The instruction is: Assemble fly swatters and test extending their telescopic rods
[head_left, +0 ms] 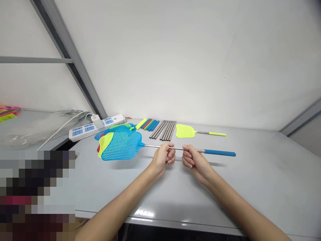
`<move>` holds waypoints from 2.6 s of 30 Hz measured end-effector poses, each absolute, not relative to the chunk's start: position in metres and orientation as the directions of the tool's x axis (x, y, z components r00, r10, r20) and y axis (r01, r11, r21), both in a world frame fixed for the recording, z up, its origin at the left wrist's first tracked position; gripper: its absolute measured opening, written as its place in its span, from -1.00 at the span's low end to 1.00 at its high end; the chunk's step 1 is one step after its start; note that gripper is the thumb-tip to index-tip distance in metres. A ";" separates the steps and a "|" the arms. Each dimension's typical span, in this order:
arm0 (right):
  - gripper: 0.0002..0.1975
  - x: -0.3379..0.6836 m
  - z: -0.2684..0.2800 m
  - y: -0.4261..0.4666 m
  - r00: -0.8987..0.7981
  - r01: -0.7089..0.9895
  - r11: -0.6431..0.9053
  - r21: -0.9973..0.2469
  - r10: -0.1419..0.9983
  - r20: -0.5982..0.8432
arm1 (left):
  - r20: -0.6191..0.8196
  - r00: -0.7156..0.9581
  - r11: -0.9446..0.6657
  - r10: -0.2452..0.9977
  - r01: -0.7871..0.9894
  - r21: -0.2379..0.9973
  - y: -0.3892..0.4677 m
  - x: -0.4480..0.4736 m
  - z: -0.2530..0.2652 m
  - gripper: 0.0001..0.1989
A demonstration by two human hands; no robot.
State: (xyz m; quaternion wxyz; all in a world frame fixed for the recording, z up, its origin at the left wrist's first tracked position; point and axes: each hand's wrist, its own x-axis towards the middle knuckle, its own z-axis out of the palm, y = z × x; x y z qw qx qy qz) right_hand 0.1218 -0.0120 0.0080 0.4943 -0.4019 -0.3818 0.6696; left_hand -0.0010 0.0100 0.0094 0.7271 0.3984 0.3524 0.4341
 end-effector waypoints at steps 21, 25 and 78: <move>-0.65 0.125 0.008 -0.011 -0.132 -0.419 -0.248 -0.873 0.968 -0.211 | -0.183 0.347 0.303 0.920 -0.335 0.892 0.013 -0.006 0.009 -0.65; -0.66 0.127 0.010 -0.012 -0.149 -0.429 -0.257 -0.866 0.966 -0.213 | -0.194 0.339 0.311 0.921 -0.336 0.889 0.014 -0.007 0.011 -0.65; -0.61 0.125 0.000 -0.021 -0.204 -0.522 -0.320 -0.791 0.947 -0.248 | -0.073 0.392 0.131 0.917 -0.123 0.984 0.009 0.002 -0.001 -0.59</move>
